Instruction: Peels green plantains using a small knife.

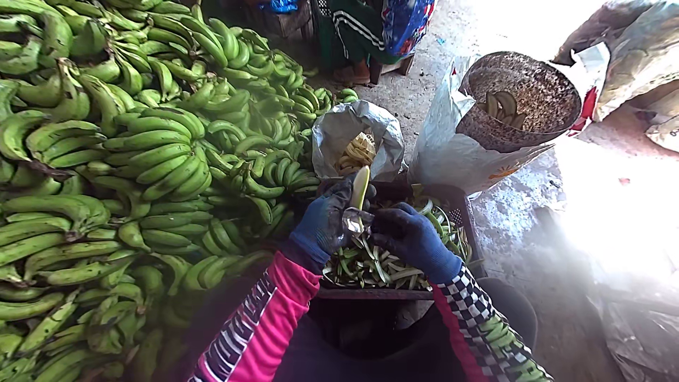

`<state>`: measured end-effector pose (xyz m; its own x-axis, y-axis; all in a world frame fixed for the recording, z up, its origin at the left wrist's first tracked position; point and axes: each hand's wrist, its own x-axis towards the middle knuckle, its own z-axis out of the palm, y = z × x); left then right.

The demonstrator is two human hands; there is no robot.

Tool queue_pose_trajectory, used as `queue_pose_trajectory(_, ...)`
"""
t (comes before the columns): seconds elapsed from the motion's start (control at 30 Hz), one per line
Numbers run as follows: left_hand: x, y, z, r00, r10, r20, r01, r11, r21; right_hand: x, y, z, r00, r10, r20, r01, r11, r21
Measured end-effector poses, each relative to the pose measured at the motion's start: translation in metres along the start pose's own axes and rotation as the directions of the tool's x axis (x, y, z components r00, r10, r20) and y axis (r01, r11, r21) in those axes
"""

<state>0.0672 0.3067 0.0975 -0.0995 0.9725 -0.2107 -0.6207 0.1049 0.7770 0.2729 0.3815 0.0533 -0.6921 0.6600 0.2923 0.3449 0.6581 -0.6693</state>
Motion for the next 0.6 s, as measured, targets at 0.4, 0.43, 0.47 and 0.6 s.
queue_pose_trajectory(0.4,0.017,-0.008,-0.010,0.947,0.168,-0.273,-0.156,0.986,0.065,0.008,0.005,-0.025,0.862,0.370,-0.346,-0.484,0.803,-0.348)
queue_pose_trajectory(0.43,0.019,-0.006,-0.011,0.931,0.180,-0.318,-0.171,0.984,0.054,0.008,0.003,-0.026,0.850,0.391,-0.353,-0.509,0.781,-0.360)
queue_pose_trajectory(0.47,0.020,-0.005,-0.011,0.917,0.190,-0.351,-0.183,0.982,0.055,0.009,0.002,-0.027,0.846,0.388,-0.365,-0.512,0.782,-0.355)
queue_pose_trajectory(0.6,0.014,-0.011,-0.014,0.913,0.233,-0.336,-0.176,0.966,0.191,0.004,0.006,-0.022,0.910,0.215,-0.354,-0.242,0.970,-0.033)
